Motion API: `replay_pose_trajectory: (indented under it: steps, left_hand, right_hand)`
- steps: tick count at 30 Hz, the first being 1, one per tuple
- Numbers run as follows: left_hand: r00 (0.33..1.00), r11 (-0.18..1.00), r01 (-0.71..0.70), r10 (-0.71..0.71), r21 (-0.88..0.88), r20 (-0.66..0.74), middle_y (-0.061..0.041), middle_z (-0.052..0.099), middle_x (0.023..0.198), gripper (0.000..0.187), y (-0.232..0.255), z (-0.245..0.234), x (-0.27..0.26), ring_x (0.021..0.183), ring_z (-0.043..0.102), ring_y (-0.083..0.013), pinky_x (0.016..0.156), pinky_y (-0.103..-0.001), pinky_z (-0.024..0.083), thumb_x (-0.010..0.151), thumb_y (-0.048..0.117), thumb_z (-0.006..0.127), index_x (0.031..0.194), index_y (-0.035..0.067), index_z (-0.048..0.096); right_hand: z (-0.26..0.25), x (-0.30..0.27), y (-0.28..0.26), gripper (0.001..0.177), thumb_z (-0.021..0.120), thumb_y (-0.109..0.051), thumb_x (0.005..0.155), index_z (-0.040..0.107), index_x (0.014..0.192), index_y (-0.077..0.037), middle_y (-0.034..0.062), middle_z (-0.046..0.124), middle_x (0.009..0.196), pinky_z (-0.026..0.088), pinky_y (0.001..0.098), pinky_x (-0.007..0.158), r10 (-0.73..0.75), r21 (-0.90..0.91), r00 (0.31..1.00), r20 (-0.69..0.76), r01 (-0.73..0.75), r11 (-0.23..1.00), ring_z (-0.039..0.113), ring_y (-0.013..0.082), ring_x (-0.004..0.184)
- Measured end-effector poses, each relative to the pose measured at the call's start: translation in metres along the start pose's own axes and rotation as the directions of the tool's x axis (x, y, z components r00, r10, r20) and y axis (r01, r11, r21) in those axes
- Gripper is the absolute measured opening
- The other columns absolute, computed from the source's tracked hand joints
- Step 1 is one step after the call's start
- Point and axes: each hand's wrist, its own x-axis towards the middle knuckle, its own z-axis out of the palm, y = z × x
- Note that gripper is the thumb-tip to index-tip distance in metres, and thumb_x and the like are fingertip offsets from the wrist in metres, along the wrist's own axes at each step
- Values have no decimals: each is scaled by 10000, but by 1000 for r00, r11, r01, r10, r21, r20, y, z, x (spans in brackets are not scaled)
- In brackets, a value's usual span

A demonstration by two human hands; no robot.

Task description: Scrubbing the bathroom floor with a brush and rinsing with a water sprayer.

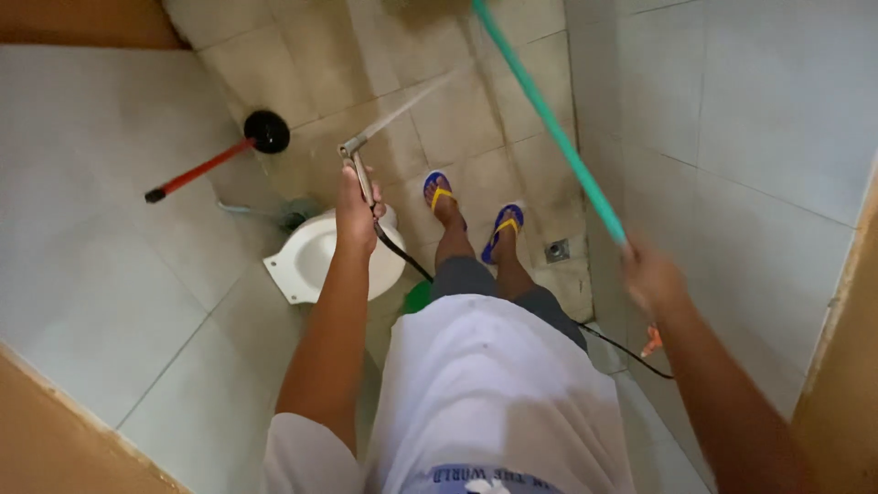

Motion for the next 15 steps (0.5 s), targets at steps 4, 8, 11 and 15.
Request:
replay_pose_trajectory:
  steps: [4,8,11,15]
  left_hand:
    - [998,998,-58,58,-9,-2,-19,489,713,504,2,-7,-9,551,386,-100,508,-260,343,1060,585,419,1173,112,552]
    - [995,995,-94,95,18,-40,-27,517,733,465,7,-22,-21,569,433,-118,525,-283,389,1085,527,413,1143,95,575]
    - [990,996,-63,70,61,-118,-25,540,718,436,12,-26,-34,547,442,-120,493,-283,369,1087,503,391,1055,101,557]
    - [986,991,-131,134,41,-97,-21,526,716,393,-7,-57,-45,539,427,-116,488,-293,381,1113,469,385,989,126,532]
  right_hand:
    - [-23,66,-103,427,431,-375,1079,584,1416,-164,211,702,1025,514,520,790,-40,-107,999,-18,38,994,674,377,902]
    - [-16,49,-135,412,443,-352,1081,542,1450,-197,195,717,1033,528,524,803,-28,-250,999,16,31,968,689,373,906]
    - [31,42,-58,427,497,-321,1041,536,1447,-195,183,714,1070,538,516,820,-48,-346,999,26,54,937,701,361,921]
    - [90,-13,91,513,538,-377,1026,512,1523,-253,140,739,1077,557,469,831,-114,-502,991,75,136,854,708,316,937]
